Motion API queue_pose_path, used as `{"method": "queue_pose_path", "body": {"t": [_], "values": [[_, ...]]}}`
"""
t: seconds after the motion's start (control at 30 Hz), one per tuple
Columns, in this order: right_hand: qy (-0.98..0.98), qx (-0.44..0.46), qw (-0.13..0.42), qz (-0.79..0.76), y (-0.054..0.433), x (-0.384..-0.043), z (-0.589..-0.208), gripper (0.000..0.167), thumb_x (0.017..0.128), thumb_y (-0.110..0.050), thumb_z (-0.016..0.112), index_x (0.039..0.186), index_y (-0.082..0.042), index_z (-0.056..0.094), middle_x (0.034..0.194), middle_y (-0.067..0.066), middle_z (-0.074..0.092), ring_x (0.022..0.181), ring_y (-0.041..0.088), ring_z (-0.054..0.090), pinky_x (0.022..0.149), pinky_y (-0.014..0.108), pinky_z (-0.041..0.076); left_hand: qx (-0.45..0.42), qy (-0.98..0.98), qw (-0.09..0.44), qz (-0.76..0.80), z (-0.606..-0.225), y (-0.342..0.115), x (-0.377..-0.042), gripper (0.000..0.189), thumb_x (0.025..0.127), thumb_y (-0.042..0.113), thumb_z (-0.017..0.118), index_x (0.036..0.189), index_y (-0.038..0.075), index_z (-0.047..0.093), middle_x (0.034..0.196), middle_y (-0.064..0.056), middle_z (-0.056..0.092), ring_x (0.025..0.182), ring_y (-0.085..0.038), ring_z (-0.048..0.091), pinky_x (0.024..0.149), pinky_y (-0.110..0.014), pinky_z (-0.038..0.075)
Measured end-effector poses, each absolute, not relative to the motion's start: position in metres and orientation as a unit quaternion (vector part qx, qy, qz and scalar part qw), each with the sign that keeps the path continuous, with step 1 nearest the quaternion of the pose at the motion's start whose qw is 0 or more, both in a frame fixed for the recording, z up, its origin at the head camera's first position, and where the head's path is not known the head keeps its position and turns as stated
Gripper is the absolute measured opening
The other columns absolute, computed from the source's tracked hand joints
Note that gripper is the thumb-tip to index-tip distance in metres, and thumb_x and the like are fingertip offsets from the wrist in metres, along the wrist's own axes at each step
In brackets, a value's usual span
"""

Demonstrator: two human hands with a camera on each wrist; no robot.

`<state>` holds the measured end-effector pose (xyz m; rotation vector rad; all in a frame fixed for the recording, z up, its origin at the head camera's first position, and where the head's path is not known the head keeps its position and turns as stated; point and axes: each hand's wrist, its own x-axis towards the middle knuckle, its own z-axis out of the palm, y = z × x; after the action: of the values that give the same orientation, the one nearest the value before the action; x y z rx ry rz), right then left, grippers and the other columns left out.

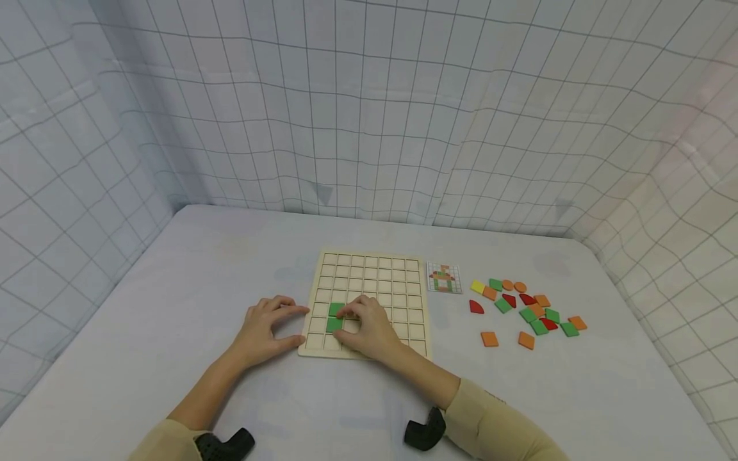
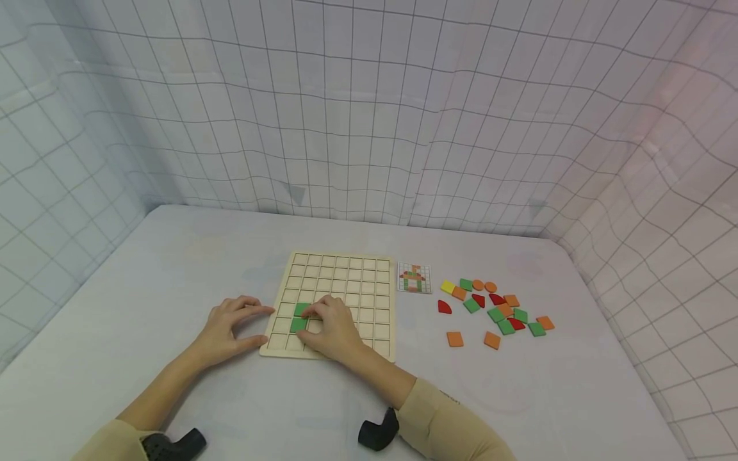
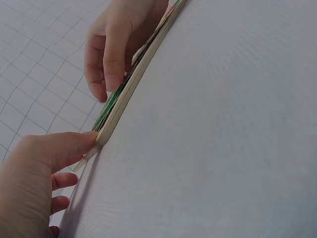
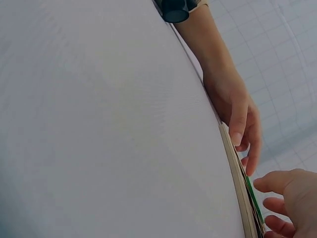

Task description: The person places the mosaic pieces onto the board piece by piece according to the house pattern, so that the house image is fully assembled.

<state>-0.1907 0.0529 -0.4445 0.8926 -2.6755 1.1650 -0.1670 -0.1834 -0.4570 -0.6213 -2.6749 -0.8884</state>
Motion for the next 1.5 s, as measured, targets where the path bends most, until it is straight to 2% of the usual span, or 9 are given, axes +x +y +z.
{"method": "queue_pose_path", "body": {"t": [0.17,0.47,0.7,0.93,1.07,1.17,1.3,1.5], "values": [[-0.861,0.268,0.008,0.432,0.058,-0.194,-0.434,0.023,0.076,-0.018,0.073,0.096,-0.008,0.068,0.092,0.004,0.056,0.083,0.015,0.049,0.073,0.027,0.041,-0.211,-0.921,0.125,-0.304,-0.458,-0.183,-0.167,0.043,0.071,0.032,0.075,0.110,0.016,0.066,0.106,-0.003,0.054,0.095,-0.024,0.045,0.077,-0.046,0.029],[-0.849,0.224,0.024,0.478,0.091,-0.211,-0.412,0.029,0.078,-0.013,0.072,0.104,-0.003,0.064,0.099,0.014,0.056,0.091,0.029,0.051,0.079,0.042,0.041,-0.208,-0.918,0.132,-0.309,-0.460,-0.183,-0.168,0.043,0.069,0.029,0.077,0.109,0.016,0.067,0.106,-0.004,0.055,0.094,-0.023,0.044,0.077,-0.045,0.028],[-0.860,0.156,0.041,0.483,0.138,-0.221,-0.407,0.032,0.080,-0.015,0.070,0.109,-0.003,0.062,0.104,0.017,0.055,0.094,0.028,0.048,0.081,0.038,0.035,-0.209,-0.919,0.128,-0.309,-0.461,-0.183,-0.169,0.043,0.070,0.030,0.076,0.109,0.016,0.067,0.106,-0.003,0.054,0.094,-0.023,0.043,0.077,-0.045,0.028],[-0.869,0.112,0.105,0.470,0.189,-0.230,-0.410,0.033,0.079,-0.012,0.070,0.109,-0.001,0.062,0.102,0.017,0.056,0.091,0.027,0.049,0.077,0.035,0.036,-0.209,-0.919,0.130,-0.308,-0.460,-0.184,-0.169,0.043,0.070,0.031,0.076,0.109,0.016,0.067,0.106,-0.003,0.054,0.094,-0.023,0.043,0.077,-0.045,0.028],[-0.873,0.111,0.133,0.456,0.226,-0.238,-0.422,0.035,0.083,-0.026,0.067,0.113,-0.009,0.061,0.104,0.012,0.054,0.092,0.020,0.046,0.075,0.031,0.034,-0.209,-0.920,0.129,-0.306,-0.460,-0.184,-0.169,0.043,0.070,0.032,0.076,0.110,0.017,0.067,0.106,-0.003,0.054,0.094,-0.023,0.044,0.076,-0.044,0.028],[-0.878,0.091,0.135,0.451,0.250,-0.239,-0.424,0.037,0.086,-0.032,0.064,0.115,-0.011,0.060,0.107,0.012,0.053,0.093,0.018,0.044,0.075,0.028,0.034,-0.210,-0.919,0.131,-0.305,-0.460,-0.184,-0.169,0.044,0.070,0.031,0.076,0.110,0.017,0.067,0.106,-0.003,0.055,0.093,-0.023,0.044,0.076,-0.044,0.028],[-0.886,0.080,0.094,0.448,0.275,-0.232,-0.414,0.039,0.088,-0.025,0.061,0.121,-0.004,0.055,0.115,0.019,0.050,0.098,0.024,0.043,0.079,0.031,0.033,-0.215,-0.918,0.132,-0.306,-0.460,-0.184,-0.170,0.044,0.070,0.030,0.077,0.110,0.016,0.066,0.106,-0.003,0.055,0.092,-0.023,0.044,0.076,-0.044,0.028],[-0.903,0.123,0.031,0.411,0.312,-0.232,-0.417,0.041,0.091,-0.019,0.058,0.128,-0.003,0.049,0.116,0.018,0.050,0.098,0.022,0.044,0.078,0.033,0.035,-0.218,-0.917,0.135,-0.307,-0.460,-0.183,-0.170,0.044,0.069,0.029,0.077,0.109,0.015,0.067,0.106,-0.004,0.054,0.093,-0.023,0.044,0.075,-0.044,0.028]]}}
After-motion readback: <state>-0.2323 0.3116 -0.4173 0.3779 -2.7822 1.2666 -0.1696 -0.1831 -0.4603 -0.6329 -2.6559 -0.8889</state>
